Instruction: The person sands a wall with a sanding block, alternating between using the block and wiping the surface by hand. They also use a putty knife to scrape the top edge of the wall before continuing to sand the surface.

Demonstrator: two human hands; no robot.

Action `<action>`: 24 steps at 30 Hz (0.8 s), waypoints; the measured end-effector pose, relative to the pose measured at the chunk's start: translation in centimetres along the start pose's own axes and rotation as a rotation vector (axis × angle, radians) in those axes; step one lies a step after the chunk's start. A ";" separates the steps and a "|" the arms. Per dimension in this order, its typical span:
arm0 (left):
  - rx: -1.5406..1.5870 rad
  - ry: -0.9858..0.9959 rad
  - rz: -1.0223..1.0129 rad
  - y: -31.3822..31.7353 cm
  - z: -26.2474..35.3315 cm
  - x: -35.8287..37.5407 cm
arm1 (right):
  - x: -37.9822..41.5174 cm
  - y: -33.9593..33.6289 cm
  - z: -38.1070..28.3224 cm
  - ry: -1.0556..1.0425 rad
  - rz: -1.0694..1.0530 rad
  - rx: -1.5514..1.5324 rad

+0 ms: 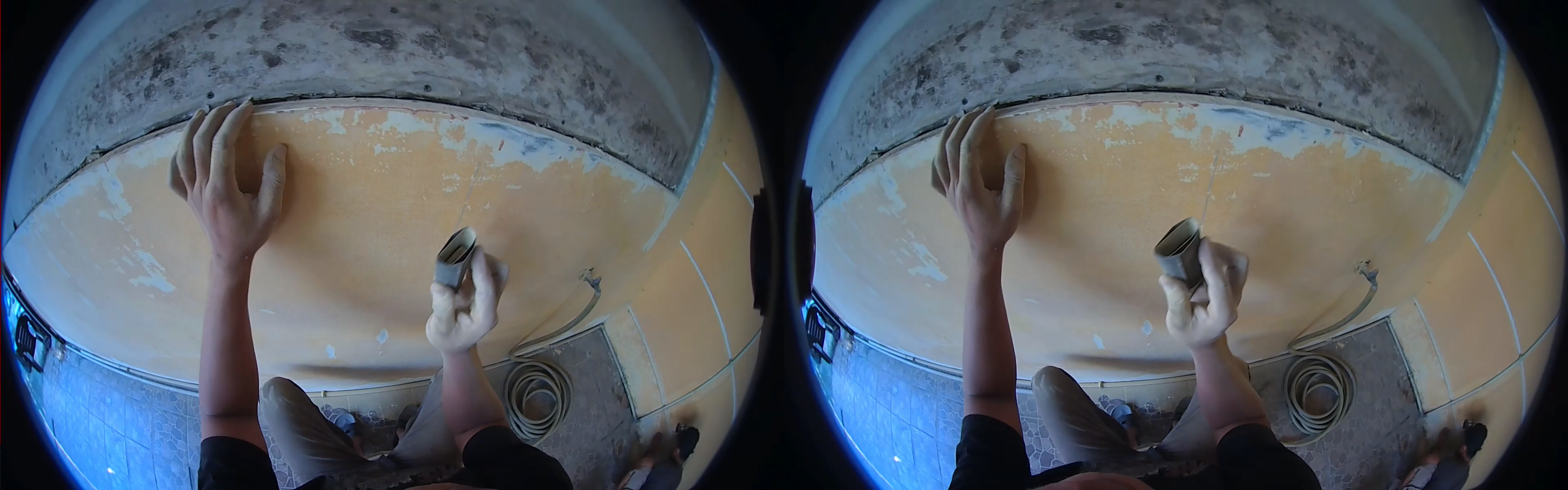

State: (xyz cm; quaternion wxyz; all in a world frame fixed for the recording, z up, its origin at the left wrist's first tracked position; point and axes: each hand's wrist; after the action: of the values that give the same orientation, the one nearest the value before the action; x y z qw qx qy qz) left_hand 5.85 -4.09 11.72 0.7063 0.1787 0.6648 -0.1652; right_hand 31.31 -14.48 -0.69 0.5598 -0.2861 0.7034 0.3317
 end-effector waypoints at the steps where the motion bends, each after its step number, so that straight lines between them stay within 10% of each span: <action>1: -0.011 -0.009 -0.001 -0.3 0.3 0.4 | 0.0 0.4 -0.4 -0.073 -0.018 -0.006; 5: 0.816 -0.373 -0.331 -4.2 6.0 10.8 | 1.4 0.8 -2.6 -0.104 -0.054 -0.062; 9: 1.907 -1.415 -0.982 -5.8 11.3 15.5 | 3.7 0.4 -2.7 -0.045 -0.155 -0.059; 17: 2.059 -1.245 -1.151 -5.8 12.4 16.1 | 5.5 -0.5 -2.0 -0.080 -0.276 0.032; 24: 2.152 -1.480 -1.099 -6.0 12.8 15.3 | 5.0 -0.4 -2.4 -0.068 -0.302 0.081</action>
State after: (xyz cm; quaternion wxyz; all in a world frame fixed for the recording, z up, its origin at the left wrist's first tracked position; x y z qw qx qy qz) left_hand 15.30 -15.35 -3.09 0.2541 0.2175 -0.3179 -0.8872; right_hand 29.15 -16.75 -5.26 0.6377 -0.3544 0.6459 0.2248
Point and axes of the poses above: each hand's wrist, its own x-axis away from the middle knuckle, its own y-axis out of the palm, z = x × y, and after that the axes turned 4 degrees about -y, right-handed
